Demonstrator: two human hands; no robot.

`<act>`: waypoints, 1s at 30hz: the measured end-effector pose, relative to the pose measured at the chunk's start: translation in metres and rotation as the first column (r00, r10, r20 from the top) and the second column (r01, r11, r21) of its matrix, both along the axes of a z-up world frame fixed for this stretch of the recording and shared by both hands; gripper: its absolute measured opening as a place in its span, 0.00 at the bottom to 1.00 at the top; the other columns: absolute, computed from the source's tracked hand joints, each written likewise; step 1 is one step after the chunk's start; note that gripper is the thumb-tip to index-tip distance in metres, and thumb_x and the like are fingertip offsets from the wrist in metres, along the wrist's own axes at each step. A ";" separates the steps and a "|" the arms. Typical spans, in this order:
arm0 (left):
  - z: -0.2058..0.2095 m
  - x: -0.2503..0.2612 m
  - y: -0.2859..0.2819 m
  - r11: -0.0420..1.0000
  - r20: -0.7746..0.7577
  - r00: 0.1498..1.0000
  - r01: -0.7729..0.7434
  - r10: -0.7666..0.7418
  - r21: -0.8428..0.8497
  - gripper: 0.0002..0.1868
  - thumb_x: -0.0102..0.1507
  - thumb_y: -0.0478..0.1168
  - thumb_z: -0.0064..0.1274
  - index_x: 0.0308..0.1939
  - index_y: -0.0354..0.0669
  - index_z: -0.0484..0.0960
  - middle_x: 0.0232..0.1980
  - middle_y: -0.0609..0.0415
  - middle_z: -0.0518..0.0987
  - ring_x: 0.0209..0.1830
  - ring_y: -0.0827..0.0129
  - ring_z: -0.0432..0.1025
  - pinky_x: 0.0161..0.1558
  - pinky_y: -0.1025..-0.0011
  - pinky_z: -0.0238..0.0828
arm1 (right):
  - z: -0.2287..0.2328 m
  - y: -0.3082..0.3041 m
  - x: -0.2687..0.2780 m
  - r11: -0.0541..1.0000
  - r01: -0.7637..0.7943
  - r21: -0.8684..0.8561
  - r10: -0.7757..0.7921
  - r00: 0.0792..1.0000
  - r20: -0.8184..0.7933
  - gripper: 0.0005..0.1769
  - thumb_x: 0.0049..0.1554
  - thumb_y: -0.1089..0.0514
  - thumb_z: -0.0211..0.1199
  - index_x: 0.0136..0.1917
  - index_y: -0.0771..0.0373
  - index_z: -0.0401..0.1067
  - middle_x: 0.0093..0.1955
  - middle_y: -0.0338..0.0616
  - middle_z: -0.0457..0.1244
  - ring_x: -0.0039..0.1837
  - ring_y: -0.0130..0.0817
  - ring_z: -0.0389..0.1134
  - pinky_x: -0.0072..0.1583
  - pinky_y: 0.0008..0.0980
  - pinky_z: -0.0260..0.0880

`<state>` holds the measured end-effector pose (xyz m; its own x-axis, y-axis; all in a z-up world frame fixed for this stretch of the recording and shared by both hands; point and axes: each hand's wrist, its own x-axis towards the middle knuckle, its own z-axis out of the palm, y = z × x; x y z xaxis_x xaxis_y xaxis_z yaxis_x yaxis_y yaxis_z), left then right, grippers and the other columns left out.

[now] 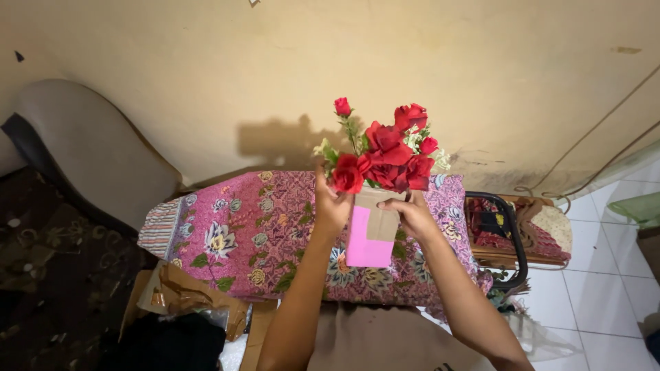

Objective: Arranging artificial flowers in a wrapped bouquet.

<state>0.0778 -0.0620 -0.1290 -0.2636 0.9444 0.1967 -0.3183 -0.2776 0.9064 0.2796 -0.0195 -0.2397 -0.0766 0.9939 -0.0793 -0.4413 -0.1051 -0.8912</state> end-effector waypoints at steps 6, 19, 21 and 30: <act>-0.070 -0.009 0.014 1.000 0.382 0.924 0.004 0.002 -0.015 0.36 0.59 0.24 0.62 0.68 0.45 0.66 0.64 0.49 0.71 0.62 0.60 0.71 0.65 0.68 0.72 | 0.015 -0.002 -0.013 1.000 0.018 -0.017 -0.019 0.999 -0.042 0.25 0.37 0.75 0.72 0.51 0.69 0.78 0.43 0.55 0.71 0.42 0.48 0.75 0.45 0.46 0.78; -0.062 0.002 0.024 0.956 -0.111 0.955 -0.284 0.275 -0.070 0.29 0.55 0.26 0.65 0.60 0.35 0.77 0.52 0.40 0.81 0.57 0.57 0.76 0.61 0.62 0.71 | 0.034 -0.003 -0.018 1.000 0.013 -0.028 -0.013 1.000 0.023 0.24 0.38 0.74 0.74 0.50 0.70 0.77 0.41 0.53 0.70 0.40 0.46 0.74 0.42 0.46 0.77; -0.081 -0.002 0.026 0.955 -0.200 0.937 -0.295 0.287 -0.008 0.25 0.55 0.24 0.64 0.56 0.32 0.79 0.49 0.39 0.82 0.52 0.57 0.77 0.55 0.64 0.75 | 0.031 -0.004 -0.018 1.000 0.009 -0.030 -0.007 0.998 0.065 0.24 0.38 0.74 0.75 0.50 0.70 0.77 0.41 0.52 0.70 0.40 0.45 0.74 0.41 0.44 0.78; -0.024 -0.027 -0.001 0.972 0.036 0.991 -0.118 0.128 -0.204 0.55 0.57 0.29 0.63 0.81 0.38 0.45 0.74 0.31 0.64 0.74 0.47 0.62 0.74 0.59 0.58 | 0.054 -0.026 -0.044 0.994 0.014 -0.111 -0.002 0.995 0.104 0.19 0.38 0.72 0.74 0.45 0.68 0.79 0.38 0.49 0.70 0.35 0.37 0.72 0.36 0.38 0.75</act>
